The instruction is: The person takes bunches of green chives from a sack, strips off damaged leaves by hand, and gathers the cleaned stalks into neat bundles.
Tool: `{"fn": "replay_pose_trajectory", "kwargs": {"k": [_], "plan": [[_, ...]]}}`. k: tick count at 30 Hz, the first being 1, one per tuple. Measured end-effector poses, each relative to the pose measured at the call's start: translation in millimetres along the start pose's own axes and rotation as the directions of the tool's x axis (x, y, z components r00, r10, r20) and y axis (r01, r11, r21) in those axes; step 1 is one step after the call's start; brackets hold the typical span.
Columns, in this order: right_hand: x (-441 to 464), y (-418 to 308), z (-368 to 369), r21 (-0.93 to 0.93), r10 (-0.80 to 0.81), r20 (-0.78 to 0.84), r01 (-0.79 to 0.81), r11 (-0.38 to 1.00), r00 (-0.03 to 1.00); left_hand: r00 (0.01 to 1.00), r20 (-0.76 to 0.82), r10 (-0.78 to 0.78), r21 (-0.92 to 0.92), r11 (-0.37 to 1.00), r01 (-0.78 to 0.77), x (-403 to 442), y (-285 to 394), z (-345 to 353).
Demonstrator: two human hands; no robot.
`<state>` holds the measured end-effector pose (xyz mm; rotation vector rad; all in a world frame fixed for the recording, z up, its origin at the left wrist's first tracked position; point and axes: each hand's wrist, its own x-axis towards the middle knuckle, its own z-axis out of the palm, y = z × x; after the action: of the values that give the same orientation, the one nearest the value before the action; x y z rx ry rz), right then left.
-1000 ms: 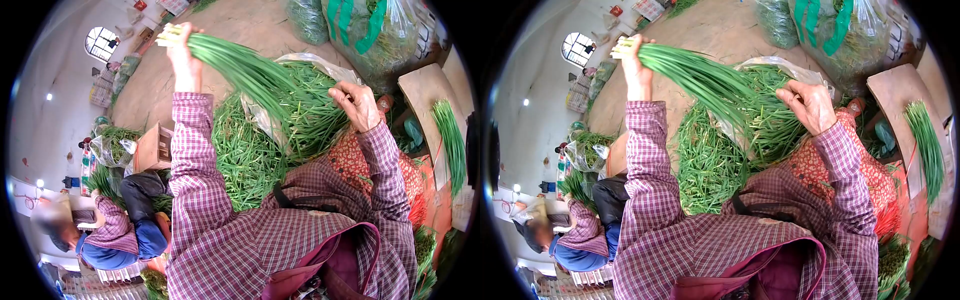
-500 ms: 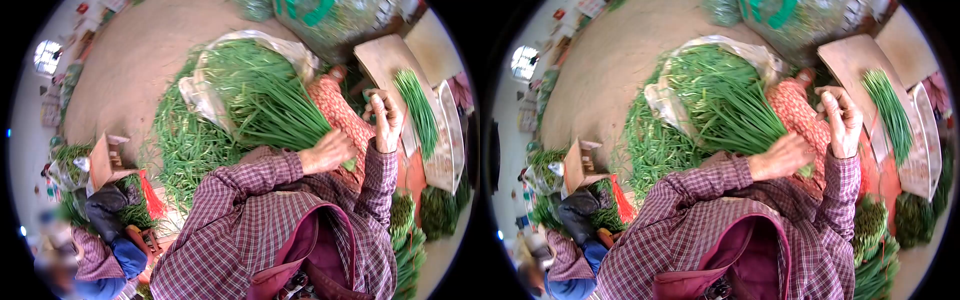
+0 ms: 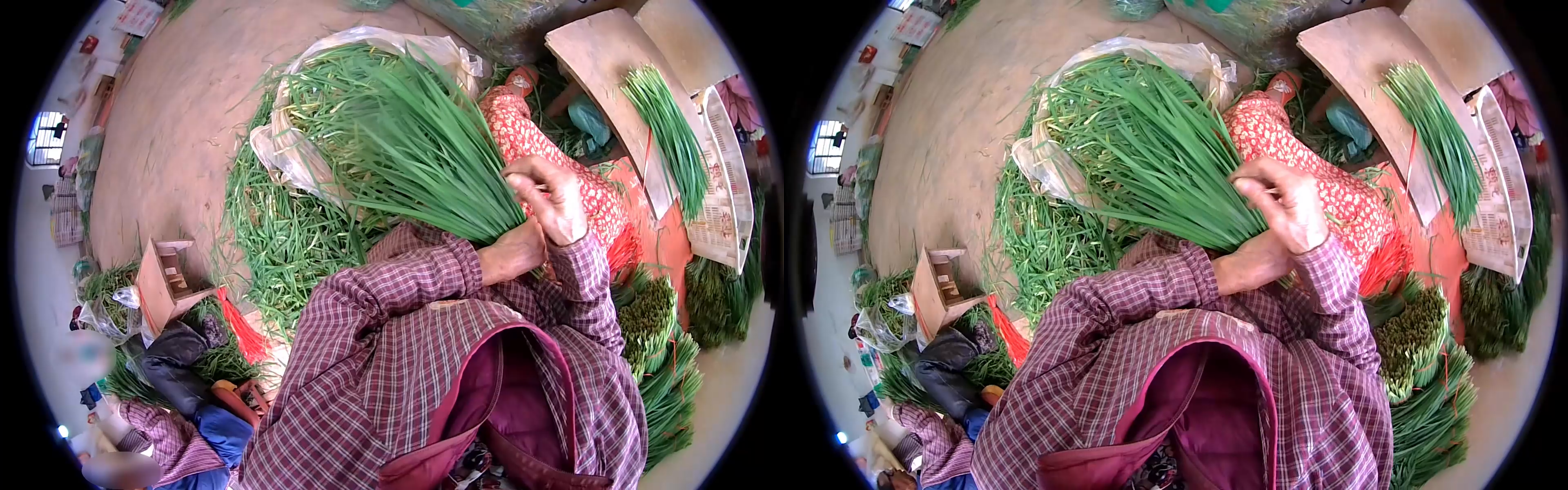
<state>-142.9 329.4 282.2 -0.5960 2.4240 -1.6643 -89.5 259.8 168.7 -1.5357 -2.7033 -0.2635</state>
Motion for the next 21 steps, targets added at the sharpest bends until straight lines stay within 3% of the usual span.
{"fn": "replay_pose_trajectory", "kwargs": {"k": [1,2,3,5,7,8,10,14,17,19,20,21], "plan": [[4,-7,7,-0.051,-0.112,0.068,0.116,0.992,0.991,0.976,-0.134,-0.173,-0.728,0.685,0.022,0,2,-14],[8,-12,14,-0.093,-0.219,0.141,0.233,0.968,0.965,0.919,-0.093,-0.383,-0.991,-0.049,-0.121,-2,3,-21],[12,-12,22,-0.097,-0.266,0.19,0.287,0.953,0.945,0.92,-0.089,-0.382,-0.992,-0.053,-0.118,-8,3,-19],[17,6,35,-0.198,-0.241,0.19,0.278,0.94,0.952,0.973,-0.021,-0.229,-0.959,0.279,0.045,-23,-2,-19],[22,19,42,-0.263,-0.193,0.171,0.234,0.936,0.966,0.972,0.216,-0.093,-0.863,0.448,0.235,-37,-11,-44],[25,25,42,-0.324,-0.184,0.137,0.22,0.92,0.973,0.972,0.217,-0.094,-0.863,0.447,0.236,-38,-11,-40],[27,29,42,-0.384,-0.179,0.101,0.204,0.9,0.979,0.996,0.061,-0.062,-0.757,0.647,0.087,-40,-11,-24],[28,28,40,-0.348,-0.146,0.086,0.167,0.923,0.986,0.992,0.047,-0.115,-0.786,0.609,0.108,-32,-9,-12],[28,26,38,-0.309,-0.101,0.098,0.127,0.943,0.99,0.983,0.123,-0.135,-0.813,0.554,0.178,-28,-9,-7],[27,23,36,-0.302,-0.075,0.105,0.104,0.948,0.992,0.981,0.047,-0.189,-0.865,0.483,0.134,-27,-6,5],[27,21,35,-0.335,-0.052,0.107,0.085,0.938,0.993,0.981,0.047,-0.189,-0.865,0.483,0.135,-27,-5,13],[26,18,34,-0.368,-0.028,0.108,0.066,0.928,0.994,0.984,-0.008,-0.177,-0.814,0.573,0.096,-27,-4,20]]}}
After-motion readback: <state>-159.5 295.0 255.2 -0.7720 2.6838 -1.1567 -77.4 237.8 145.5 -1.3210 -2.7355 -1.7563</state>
